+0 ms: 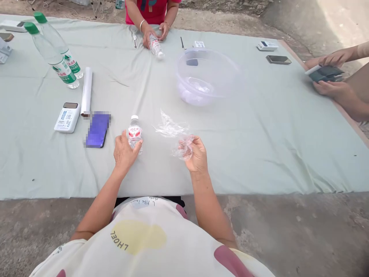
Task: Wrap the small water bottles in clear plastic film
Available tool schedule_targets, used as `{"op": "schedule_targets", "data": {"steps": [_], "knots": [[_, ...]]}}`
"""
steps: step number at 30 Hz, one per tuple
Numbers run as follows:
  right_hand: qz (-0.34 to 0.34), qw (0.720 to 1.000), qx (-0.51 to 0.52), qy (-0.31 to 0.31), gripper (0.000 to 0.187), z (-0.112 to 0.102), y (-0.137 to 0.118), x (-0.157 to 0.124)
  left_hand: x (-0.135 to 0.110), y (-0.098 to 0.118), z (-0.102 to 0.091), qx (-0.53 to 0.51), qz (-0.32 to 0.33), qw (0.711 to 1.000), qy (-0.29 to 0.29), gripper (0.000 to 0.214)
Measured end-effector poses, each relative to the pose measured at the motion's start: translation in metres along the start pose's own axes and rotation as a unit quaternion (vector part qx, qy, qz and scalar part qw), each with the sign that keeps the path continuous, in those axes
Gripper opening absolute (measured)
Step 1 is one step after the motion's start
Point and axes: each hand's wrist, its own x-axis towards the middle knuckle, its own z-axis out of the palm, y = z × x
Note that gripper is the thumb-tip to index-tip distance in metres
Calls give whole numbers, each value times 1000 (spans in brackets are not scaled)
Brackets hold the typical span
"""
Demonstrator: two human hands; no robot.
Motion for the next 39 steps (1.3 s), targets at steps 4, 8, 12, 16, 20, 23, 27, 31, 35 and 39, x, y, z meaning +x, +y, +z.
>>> {"op": "schedule_targets", "data": {"steps": [4,8,12,16,20,23,27,31,35,39], "knots": [[31,998,39,-25,31,10,15,-19,-18,20,-3,-84,128,987,52,39],[79,994,52,-62,30,17,27,-32,-34,50,-1,-298,150,905,-264,31],[144,983,-41,-107,31,8,34,-40,-36,63,12,-467,-3,832,-299,31],[116,982,-134,-62,43,-12,30,-41,-32,60,19,-484,-71,844,-220,29],[64,983,-162,-51,61,-18,21,-41,-34,60,22,-438,-47,870,-221,26],[45,963,-243,-104,66,-11,20,-45,-36,63,25,-403,-37,890,-209,24],[48,965,-247,-73,27,-7,25,-46,-31,64,24,-437,-64,875,-198,24],[76,989,-126,-30,29,-15,29,-40,-26,60,21,-524,-121,800,-267,34],[101,991,-82,-40,36,-18,30,-37,-33,58,29,-444,-107,808,-371,44],[119,983,-128,-64,39,-22,30,-34,-37,55,43,-449,-102,819,-344,27]]}}
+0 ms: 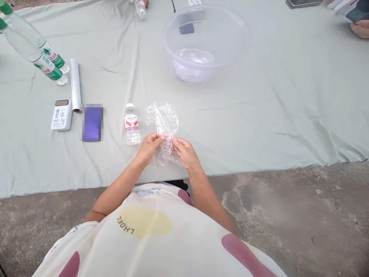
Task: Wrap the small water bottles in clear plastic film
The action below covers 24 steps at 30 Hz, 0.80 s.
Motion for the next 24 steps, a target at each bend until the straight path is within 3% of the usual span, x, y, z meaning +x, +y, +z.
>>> {"op": "schedule_targets", "data": {"steps": [3,7,10,14,17,20,22,24], "knots": [[3,998,-2,59,42,-11,-2,2,5,-1,-5,-97,27,993,63,25],[-13,993,32,115,42,-19,-7,5,6,2,-11,-103,12,992,65,24],[-28,995,-17,97,44,-12,-9,4,6,-1,-10,-72,7,995,68,29],[-19,995,-88,33,33,0,-6,4,4,-7,-11,-61,-12,998,13,45],[-61,992,-86,70,23,1,-4,6,-5,-7,-11,37,16,997,62,56],[-104,978,-145,107,20,0,-3,5,-14,-3,-6,205,128,960,141,64],[-117,970,-193,85,21,3,-3,3,-15,-2,0,272,170,937,140,52],[-125,966,-223,47,21,7,-2,0,-11,-6,4,248,144,952,107,31]]}}
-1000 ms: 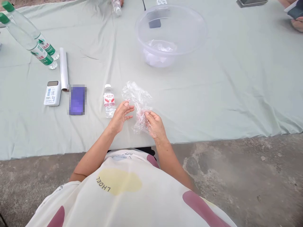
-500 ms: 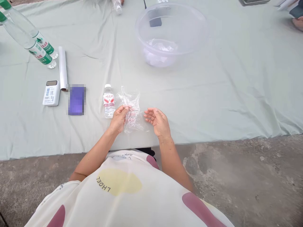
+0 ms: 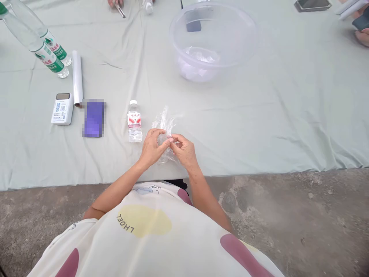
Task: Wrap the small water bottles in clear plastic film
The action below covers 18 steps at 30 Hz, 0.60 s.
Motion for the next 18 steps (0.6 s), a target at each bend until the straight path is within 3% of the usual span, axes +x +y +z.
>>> {"op": "schedule_targets", "data": {"steps": [3,7,10,15,18], "knots": [[2,1000,-6,-18,19,1,2,-2,7,-10,8,-148,-87,985,-31,19],[47,998,15,43,23,-16,12,4,13,-24,6,-254,-156,955,-11,21],[59,990,22,123,24,-40,20,10,13,-27,0,-275,-183,944,16,19],[59,964,-12,258,23,-82,27,12,12,-27,-3,-255,-172,951,40,18],[99,951,-74,284,22,-101,32,5,10,-31,-8,-220,-175,958,52,24]]}}
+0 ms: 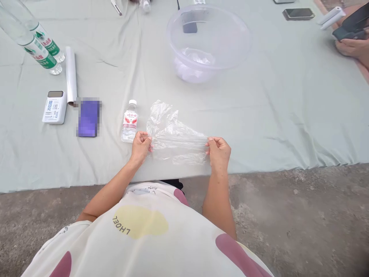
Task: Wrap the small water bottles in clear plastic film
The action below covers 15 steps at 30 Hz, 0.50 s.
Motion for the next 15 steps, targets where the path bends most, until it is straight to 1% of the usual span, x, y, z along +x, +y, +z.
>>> {"op": "schedule_targets", "data": {"steps": [2,4,6,7,8,9,11,12,14,15], "knots": [[18,999,-51,-3,23,-13,6,2,-3,-1,-8,38,7,999,6,31],[18,994,-106,1,26,-26,11,3,-9,0,-17,96,19,995,3,37],[-11,984,-175,26,30,-36,11,6,-19,2,-25,188,43,981,-7,43],[-37,978,-202,40,32,-38,9,9,-26,3,-28,246,68,967,-16,44],[-66,972,-218,51,33,-38,5,11,-32,5,-30,310,105,944,-25,44],[-95,969,-221,54,33,-35,1,14,-38,8,-30,374,149,915,-29,43],[-145,966,-211,25,33,-22,-10,21,-47,13,-26,473,239,848,-23,38],[-162,965,-207,1,31,-13,-15,23,-48,15,-22,502,276,819,-18,37],[-183,960,-205,-49,23,11,-24,25,-44,19,-10,528,329,782,-25,41],[-190,957,-209,-71,18,23,-28,24,-40,20,-4,536,346,769,-45,43]]}}
